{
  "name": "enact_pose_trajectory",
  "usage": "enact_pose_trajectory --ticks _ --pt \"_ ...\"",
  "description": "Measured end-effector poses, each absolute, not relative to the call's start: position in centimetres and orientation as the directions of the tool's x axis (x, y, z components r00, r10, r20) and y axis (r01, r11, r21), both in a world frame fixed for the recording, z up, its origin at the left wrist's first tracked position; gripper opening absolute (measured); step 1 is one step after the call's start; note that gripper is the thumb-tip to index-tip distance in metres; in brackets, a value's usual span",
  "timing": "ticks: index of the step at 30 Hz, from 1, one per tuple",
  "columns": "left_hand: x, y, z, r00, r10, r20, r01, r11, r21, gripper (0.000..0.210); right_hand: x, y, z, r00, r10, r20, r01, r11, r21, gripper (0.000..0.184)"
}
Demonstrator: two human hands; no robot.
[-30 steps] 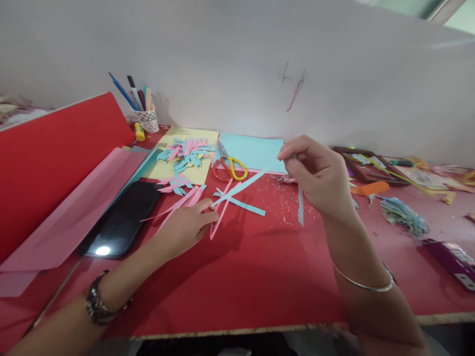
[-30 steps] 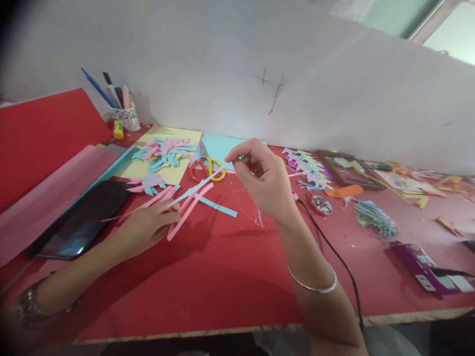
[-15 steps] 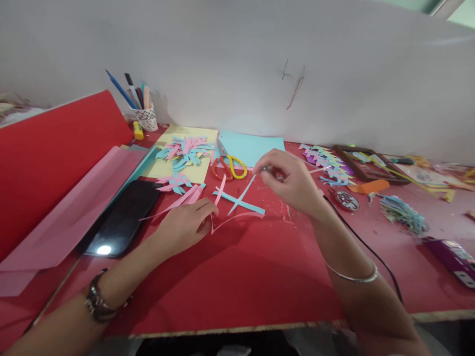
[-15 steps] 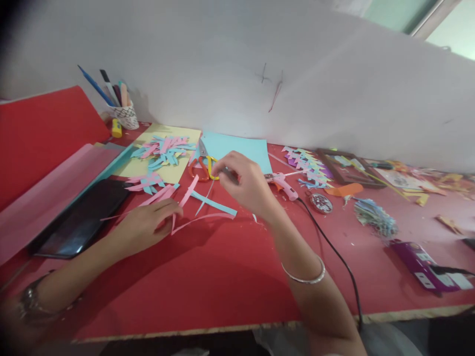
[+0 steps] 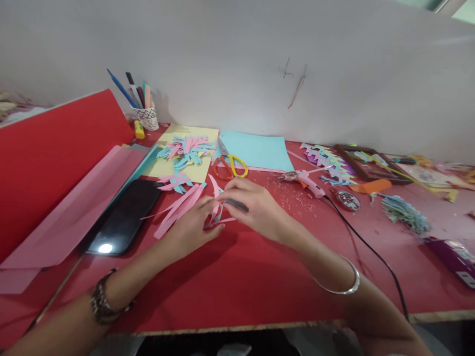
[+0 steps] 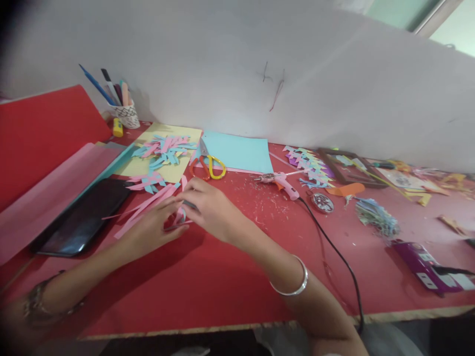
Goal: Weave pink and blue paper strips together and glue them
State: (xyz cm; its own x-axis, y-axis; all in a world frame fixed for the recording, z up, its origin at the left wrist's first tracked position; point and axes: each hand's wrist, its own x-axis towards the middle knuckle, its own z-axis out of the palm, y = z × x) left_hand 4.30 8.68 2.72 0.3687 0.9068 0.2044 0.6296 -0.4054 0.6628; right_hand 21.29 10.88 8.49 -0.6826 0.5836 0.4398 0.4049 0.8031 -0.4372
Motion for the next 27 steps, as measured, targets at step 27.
enact_pose_trajectory --ticks 27 --pt "3.7 8.6 4.0 0.185 0.982 0.04 0.068 -0.053 0.996 0.034 20.2 10.3 7.7 -0.522 0.853 0.019 0.5 0.324 -0.803 0.022"
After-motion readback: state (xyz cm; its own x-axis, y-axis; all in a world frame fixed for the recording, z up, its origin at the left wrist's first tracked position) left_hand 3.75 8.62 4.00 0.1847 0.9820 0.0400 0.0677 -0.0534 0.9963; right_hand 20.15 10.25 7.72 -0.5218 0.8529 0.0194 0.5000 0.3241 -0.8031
